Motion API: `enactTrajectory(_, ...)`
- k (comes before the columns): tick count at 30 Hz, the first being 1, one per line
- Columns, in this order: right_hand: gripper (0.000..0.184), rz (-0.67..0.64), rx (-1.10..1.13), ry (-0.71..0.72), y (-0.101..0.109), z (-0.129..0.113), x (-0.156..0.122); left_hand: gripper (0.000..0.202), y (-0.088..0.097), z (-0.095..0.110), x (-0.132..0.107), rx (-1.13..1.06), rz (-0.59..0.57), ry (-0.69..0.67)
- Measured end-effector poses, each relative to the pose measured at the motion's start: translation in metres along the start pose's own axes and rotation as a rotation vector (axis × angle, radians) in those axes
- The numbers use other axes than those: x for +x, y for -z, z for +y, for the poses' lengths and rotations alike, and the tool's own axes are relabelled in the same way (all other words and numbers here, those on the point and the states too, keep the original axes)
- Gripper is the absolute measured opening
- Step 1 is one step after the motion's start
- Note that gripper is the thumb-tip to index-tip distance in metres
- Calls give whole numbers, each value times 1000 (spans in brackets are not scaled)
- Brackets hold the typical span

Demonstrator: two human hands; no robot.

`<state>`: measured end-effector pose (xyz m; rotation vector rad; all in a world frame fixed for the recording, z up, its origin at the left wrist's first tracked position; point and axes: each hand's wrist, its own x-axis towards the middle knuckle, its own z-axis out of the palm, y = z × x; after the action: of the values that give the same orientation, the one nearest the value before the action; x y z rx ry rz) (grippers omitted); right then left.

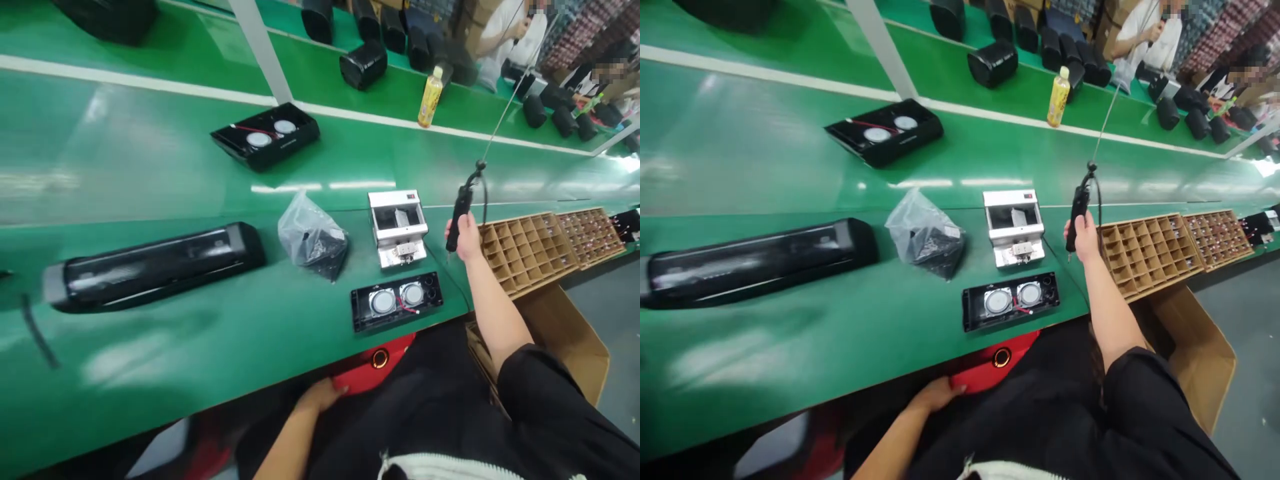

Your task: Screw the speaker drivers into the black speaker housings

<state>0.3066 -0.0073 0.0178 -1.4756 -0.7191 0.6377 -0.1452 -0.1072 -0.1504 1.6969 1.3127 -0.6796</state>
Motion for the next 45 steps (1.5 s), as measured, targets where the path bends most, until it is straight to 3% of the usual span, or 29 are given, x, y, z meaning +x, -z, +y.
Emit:
enactTrajectory(4,86,104,138,148,11,-43,-49,41,7,-41,-32,0,86,-31)
enactTrajectory(8,87,122,204,228,10,-85,-96,57,22,-67,-81,-129,255,-210)
enactTrajectory(11,85,86,206,278,4,-100,-110,75,48,-43,-80,-224,493,-376)
enactTrajectory(13,79,41,180,296,0,-105,-110,108,68,-10,-59,-254,722,-573)
enactTrajectory(15,69,-4,163,311,-4,-106,-105,137,83,24,-32,-173,750,-750)
enactTrajectory(16,65,-21,163,320,-6,-107,-102,140,87,38,-20,-154,736,-785)
enactTrajectory(19,62,-41,150,344,-12,-109,-91,123,88,57,0,-146,683,-783)
enactTrajectory(22,66,-55,121,349,-19,-111,-79,109,84,56,-3,-155,674,-748)
enactTrajectory(29,59,-306,287,533,-53,-100,-62,78,92,61,2,-75,762,-813)
enactTrajectory(33,63,-335,244,617,-84,-85,-60,82,99,66,12,6,823,-877)
enactTrajectory(37,73,-387,187,592,-107,-70,-58,79,97,64,15,40,917,-936)
enactTrajectory(41,80,-403,117,576,-115,-56,-53,78,94,61,17,10,954,-943)
enactTrajectory(45,71,-542,244,615,-115,-46,-49,82,94,62,18,8,927,-914)
